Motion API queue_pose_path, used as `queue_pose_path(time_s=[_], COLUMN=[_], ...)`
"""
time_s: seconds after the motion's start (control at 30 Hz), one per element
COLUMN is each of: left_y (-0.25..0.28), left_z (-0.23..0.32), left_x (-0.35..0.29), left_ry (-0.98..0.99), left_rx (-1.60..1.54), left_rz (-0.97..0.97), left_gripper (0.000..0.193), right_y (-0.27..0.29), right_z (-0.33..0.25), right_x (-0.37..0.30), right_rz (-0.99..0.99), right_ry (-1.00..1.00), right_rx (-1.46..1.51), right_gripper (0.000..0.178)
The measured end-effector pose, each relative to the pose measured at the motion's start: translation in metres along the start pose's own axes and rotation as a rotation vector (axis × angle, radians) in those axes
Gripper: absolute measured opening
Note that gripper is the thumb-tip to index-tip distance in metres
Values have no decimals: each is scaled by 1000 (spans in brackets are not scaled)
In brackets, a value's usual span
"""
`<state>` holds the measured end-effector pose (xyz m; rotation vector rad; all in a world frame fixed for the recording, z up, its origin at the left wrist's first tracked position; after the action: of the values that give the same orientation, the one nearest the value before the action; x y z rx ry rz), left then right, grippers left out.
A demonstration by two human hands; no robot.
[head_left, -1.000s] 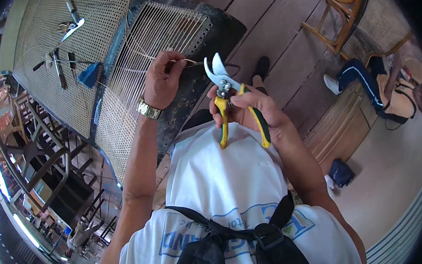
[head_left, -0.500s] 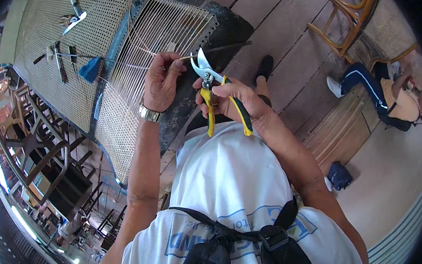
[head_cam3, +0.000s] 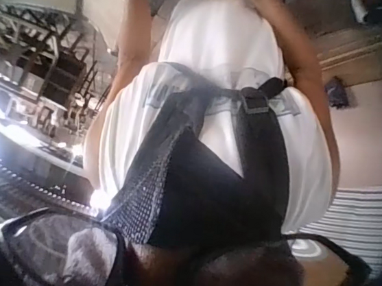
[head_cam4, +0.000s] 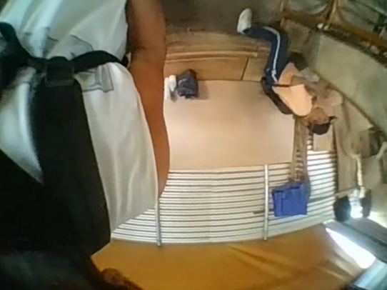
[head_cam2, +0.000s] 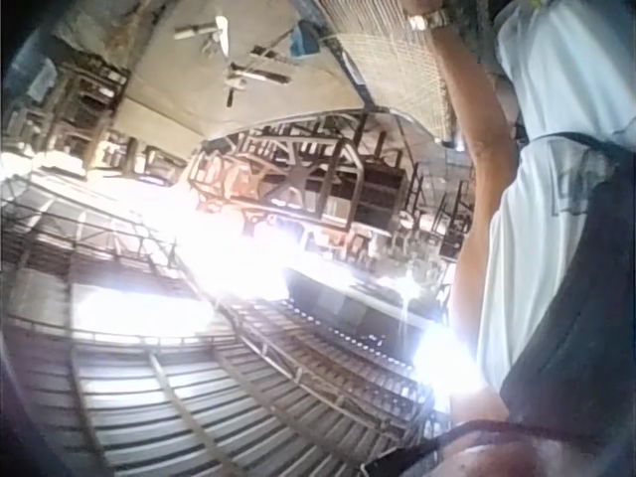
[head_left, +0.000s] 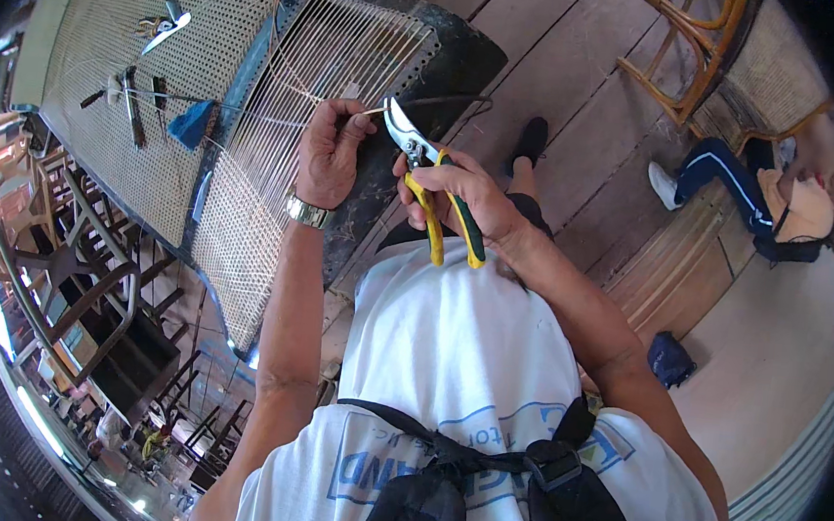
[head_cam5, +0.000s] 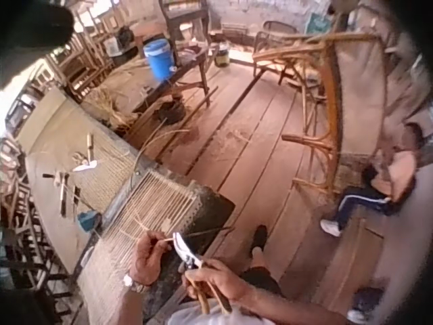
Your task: Repairing a piece of furniture by weaving rattan or bamboo strips into the frame.
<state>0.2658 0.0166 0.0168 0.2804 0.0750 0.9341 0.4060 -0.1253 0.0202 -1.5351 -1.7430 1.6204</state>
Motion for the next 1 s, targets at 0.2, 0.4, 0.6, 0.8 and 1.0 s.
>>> queue_pose_path(time_s=[0.2,0.4,0.6,0.8,1.0], left_y=[0,0,0,1,-1], left_z=[-7,0,2,-5,-2], left_x=[-3,-4,-3,-3,-1], left_ry=[-33,-35,-69,-60,-123], left_rx=[-6,-14,-56,-76,-75], left_rz=[26,29,18,10,7], left_gripper=[10,9,9,7,14], right_y=[0,0,-6,-14,-22], right_z=[1,2,0,1,4], right_x=[3,4,5,3,5], right_rz=[-113,-168,-172,-132,-95], right_ry=[-28,-67,-58,-49,-58], right_rx=[47,112,84,95,133], right_gripper=[27,29,32,26,25])
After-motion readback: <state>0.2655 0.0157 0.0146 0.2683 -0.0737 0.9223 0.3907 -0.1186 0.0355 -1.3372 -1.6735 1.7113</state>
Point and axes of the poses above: each hand's wrist, its own x-axis towards the middle knuckle, its own y-axis out of the back of the hand, z = x × y, the point moved 4 cm from there along x, towards the middle knuckle, and after that the axes turned 7 degrees about -y, right-handed, at the moved point
